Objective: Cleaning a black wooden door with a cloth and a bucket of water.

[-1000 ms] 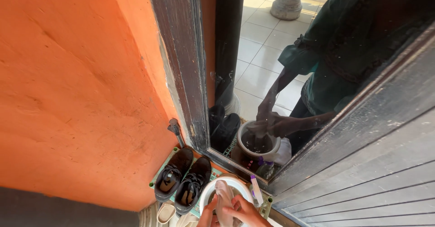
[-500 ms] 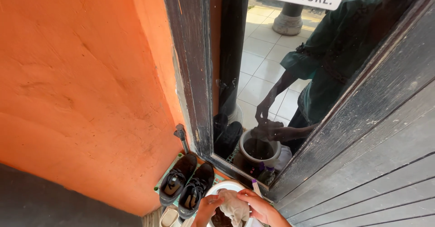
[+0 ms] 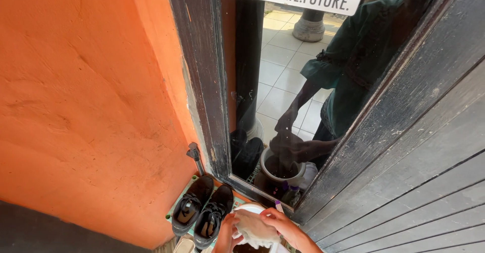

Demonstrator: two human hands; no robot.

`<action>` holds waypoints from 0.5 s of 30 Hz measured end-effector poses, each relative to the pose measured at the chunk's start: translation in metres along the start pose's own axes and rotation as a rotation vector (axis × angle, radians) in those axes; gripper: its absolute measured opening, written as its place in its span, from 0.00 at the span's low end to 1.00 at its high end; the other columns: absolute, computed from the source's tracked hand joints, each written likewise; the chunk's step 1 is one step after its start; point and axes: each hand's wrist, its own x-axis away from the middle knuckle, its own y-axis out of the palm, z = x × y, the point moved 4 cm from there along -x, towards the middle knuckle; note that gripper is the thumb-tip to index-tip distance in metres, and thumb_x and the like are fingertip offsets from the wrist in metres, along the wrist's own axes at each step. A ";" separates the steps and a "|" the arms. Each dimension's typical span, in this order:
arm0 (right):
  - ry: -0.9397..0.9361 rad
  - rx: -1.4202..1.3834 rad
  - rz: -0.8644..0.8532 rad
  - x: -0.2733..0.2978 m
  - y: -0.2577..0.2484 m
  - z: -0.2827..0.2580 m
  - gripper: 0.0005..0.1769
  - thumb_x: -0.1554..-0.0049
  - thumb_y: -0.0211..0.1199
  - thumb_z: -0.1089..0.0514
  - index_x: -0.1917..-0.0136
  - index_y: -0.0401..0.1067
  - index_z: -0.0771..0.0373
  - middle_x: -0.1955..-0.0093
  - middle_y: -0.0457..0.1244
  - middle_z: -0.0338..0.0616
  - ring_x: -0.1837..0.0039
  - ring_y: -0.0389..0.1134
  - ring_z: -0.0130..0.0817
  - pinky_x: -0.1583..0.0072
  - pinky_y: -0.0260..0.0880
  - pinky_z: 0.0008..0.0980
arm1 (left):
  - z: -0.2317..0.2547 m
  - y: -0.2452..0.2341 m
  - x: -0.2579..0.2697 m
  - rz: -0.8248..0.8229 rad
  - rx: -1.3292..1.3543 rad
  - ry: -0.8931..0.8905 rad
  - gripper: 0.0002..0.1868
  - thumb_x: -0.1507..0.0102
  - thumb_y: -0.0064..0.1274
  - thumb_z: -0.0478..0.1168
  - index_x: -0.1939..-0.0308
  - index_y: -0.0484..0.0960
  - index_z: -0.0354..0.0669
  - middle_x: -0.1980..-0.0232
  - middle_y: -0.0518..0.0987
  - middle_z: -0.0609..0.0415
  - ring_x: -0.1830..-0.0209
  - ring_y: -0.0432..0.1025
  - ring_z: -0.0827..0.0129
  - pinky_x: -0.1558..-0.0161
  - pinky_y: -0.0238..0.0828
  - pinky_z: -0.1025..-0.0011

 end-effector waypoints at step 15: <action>-0.367 0.263 -0.143 -0.023 0.018 0.017 0.34 0.48 0.70 0.55 0.31 0.66 0.66 0.37 0.69 0.53 0.36 0.71 0.36 0.37 0.70 0.32 | 0.035 0.022 0.047 -0.062 0.039 0.067 0.27 0.42 0.53 0.52 0.41 0.70 0.52 0.42 0.72 0.55 0.39 0.65 0.63 0.38 0.61 0.54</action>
